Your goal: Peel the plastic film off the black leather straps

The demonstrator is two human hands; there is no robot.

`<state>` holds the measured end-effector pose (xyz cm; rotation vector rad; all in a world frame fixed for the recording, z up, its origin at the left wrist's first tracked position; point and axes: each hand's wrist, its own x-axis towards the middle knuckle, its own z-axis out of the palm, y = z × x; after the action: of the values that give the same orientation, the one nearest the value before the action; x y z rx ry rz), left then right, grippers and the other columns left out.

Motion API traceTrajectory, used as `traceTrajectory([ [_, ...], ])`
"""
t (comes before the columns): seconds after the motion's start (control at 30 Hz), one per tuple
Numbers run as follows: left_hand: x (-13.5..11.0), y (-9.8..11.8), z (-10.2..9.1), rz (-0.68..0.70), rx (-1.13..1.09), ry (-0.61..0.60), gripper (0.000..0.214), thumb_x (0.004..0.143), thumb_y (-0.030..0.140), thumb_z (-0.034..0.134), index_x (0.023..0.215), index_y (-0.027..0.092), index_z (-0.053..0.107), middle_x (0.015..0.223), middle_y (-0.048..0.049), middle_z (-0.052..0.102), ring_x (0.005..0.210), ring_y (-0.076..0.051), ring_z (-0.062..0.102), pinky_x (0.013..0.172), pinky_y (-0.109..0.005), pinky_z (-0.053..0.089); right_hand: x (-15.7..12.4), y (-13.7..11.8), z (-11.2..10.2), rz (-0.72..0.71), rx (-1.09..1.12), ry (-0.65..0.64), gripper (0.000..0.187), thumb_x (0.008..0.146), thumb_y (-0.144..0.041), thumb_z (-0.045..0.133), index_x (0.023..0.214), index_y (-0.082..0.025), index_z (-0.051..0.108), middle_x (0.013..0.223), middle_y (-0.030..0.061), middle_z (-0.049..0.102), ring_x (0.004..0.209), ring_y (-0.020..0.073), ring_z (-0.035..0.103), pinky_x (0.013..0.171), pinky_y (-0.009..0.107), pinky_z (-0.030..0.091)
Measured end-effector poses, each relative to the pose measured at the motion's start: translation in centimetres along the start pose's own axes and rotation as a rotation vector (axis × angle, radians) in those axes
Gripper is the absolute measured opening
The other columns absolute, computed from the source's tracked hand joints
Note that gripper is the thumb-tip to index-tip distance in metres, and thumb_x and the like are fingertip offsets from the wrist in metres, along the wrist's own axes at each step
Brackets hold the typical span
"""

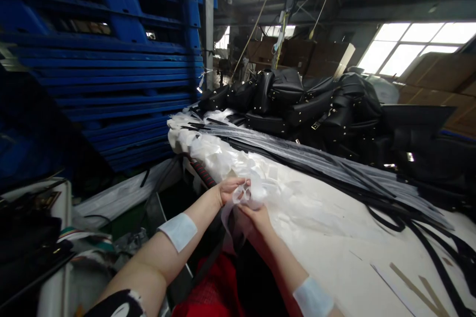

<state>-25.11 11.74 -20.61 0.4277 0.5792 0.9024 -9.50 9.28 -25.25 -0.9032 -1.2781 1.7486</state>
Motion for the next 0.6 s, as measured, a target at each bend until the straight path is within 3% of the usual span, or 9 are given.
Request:
traceTrajectory([
  [0.13, 1.2, 1.2, 1.7, 0.049, -0.006, -0.014, 0.017, 0.085, 0.023, 0.057, 0.071, 0.017, 0.052, 0.068, -0.0065, 0.066, 0.064, -0.024, 0.068, 0.065, -0.035, 0.052, 1.3, -3.1, -0.5, -0.007, 0.097, -0.017, 0.046, 0.058, -0.037, 0.079, 0.097, -0.016, 0.065, 0.088, 0.006, 0.072, 0.082, 0.0261, 0.067, 0.083, 0.039, 0.053],
  [0.23, 2.1, 2.3, 2.5, 0.09, -0.028, 0.039, 0.018, 0.087, 0.018, 0.052, 0.069, 0.016, 0.051, 0.07, -0.0067, 0.066, 0.068, -0.024, 0.068, 0.068, -0.037, 0.054, 0.9, -5.3, -2.3, 0.048, 0.134, -0.113, 0.048, 0.059, -0.033, 0.079, 0.102, -0.018, 0.065, 0.083, 0.0031, 0.071, 0.07, 0.0198, 0.065, 0.076, 0.033, 0.053],
  [0.4, 4.0, 2.8, 2.7, 0.198, -0.058, 0.214, 0.016, 0.092, 0.021, 0.055, 0.079, 0.012, 0.059, 0.072, -0.003, 0.065, 0.063, -0.014, 0.064, 0.063, -0.026, 0.053, -1.1, -8.5, -8.7, 0.279, 0.144, -0.292, 0.045, 0.062, -0.031, 0.073, 0.104, -0.018, 0.065, 0.083, 0.0025, 0.072, 0.062, 0.0153, 0.064, 0.064, 0.027, 0.053],
  [0.6, 6.2, 0.9, 2.7, 0.239, -0.059, 0.381, 0.021, 0.095, 0.031, 0.058, 0.103, 0.012, 0.062, 0.091, -0.0031, 0.065, 0.071, -0.012, 0.062, 0.062, -0.026, 0.055, -5.2, -12.0, -17.5, 0.573, -0.025, -0.479, 0.059, 0.055, -0.023, 0.071, 0.113, -0.015, 0.063, 0.098, 0.0076, 0.074, 0.053, 0.0113, 0.062, 0.054, 0.024, 0.053],
])
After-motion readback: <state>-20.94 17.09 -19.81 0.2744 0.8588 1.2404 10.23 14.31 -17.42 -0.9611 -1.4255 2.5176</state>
